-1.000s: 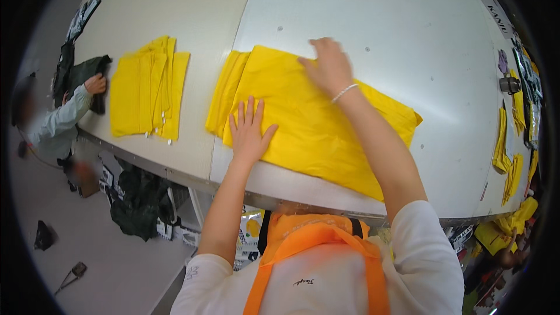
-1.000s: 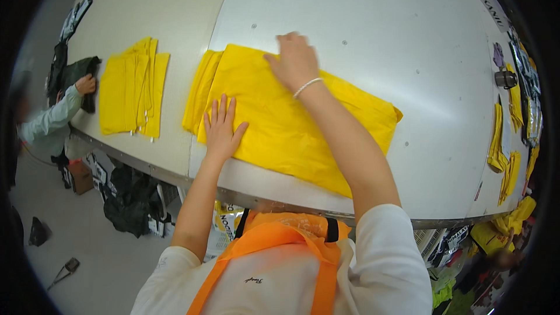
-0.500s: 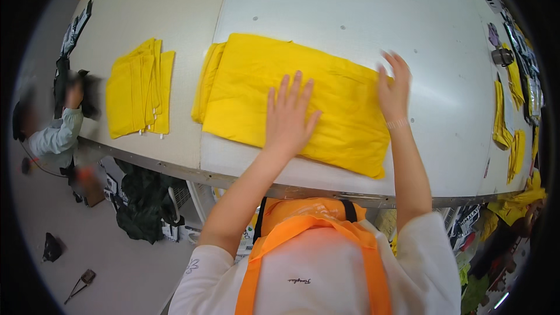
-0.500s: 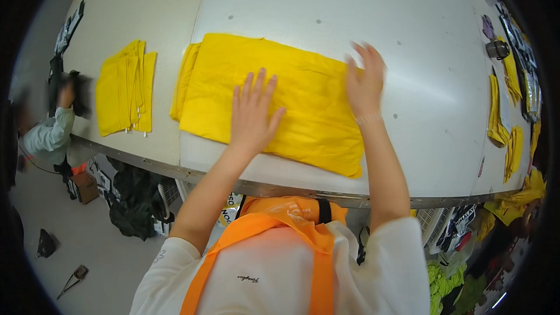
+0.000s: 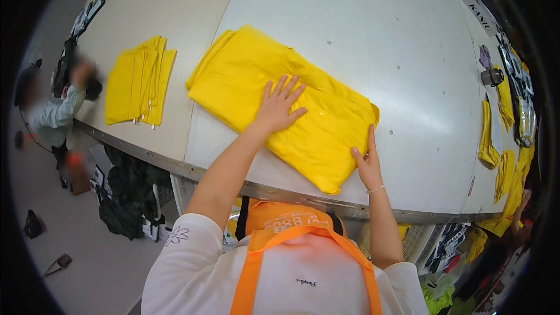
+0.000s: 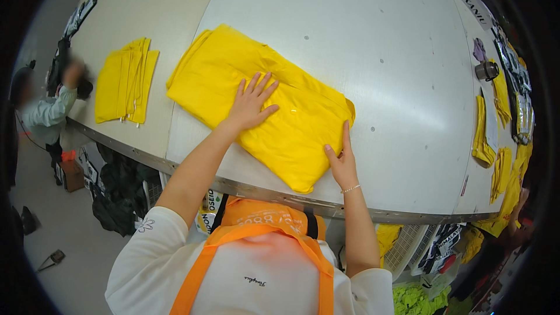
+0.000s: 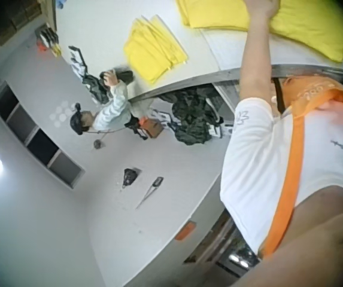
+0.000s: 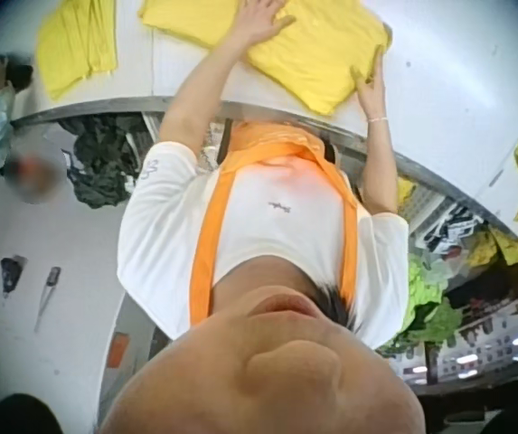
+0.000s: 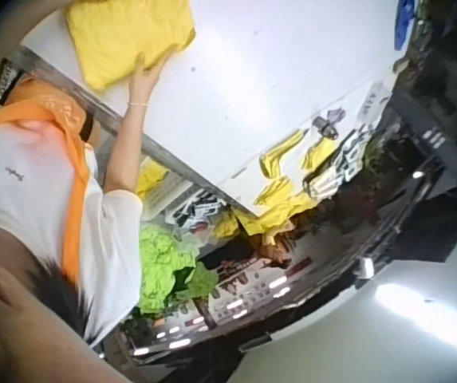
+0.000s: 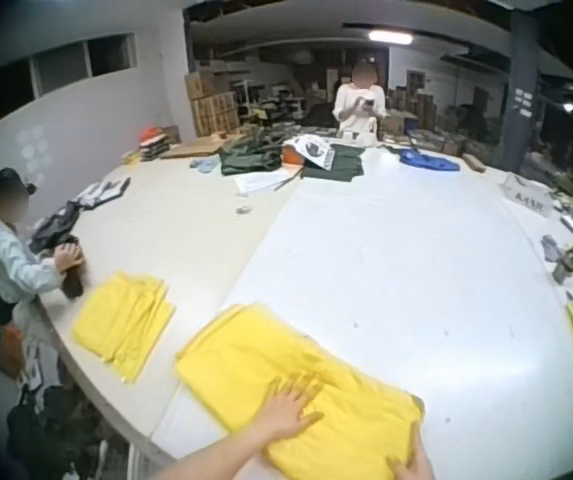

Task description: The person folds a yellow raincoat on a white table, aligning the sleeves and body, then folding it into a compact rectangle. The person uses small scissors to trim loose threads from the garment. The folded raincoat is placed into a white plastic basket with other folded items.

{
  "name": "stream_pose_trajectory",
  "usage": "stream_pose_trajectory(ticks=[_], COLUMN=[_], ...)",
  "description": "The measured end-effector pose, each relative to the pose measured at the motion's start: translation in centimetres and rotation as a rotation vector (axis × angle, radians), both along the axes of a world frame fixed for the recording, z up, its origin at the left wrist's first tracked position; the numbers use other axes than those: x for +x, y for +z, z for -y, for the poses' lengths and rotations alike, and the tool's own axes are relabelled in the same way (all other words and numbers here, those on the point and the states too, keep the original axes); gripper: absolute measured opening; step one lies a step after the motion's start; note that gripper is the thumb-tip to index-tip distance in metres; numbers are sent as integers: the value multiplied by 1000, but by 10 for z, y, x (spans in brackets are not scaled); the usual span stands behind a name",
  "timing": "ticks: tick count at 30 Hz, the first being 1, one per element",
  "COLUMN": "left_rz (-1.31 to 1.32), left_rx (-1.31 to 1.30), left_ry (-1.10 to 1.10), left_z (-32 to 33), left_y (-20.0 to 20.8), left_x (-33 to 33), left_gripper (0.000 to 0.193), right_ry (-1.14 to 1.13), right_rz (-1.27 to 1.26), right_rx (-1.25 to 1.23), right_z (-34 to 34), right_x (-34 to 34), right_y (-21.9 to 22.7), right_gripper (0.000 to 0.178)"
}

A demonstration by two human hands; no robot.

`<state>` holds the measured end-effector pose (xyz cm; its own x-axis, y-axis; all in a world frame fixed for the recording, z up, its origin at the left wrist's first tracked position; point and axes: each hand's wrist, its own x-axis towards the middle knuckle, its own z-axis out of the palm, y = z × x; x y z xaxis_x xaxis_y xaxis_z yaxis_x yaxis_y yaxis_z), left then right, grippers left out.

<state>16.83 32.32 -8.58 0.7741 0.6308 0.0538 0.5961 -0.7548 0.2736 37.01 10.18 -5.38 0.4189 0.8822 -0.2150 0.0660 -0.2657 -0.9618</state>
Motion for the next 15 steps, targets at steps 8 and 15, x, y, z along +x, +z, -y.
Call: stream_pose_trajectory(ticks=[8, 15], left_rz=[1, 25], left_rx=[5, 2], left_ry=[-57, -60], left_z=[7, 1], left_y=[6, 7], left_x=[-4, 2], left_gripper=[61, 60], right_ry=[-210, -73], right_rz=[457, 291], right_rx=[-62, -290], right_z=[2, -52], right_x=[44, 88], right_y=[-28, -50], right_gripper=[58, 32])
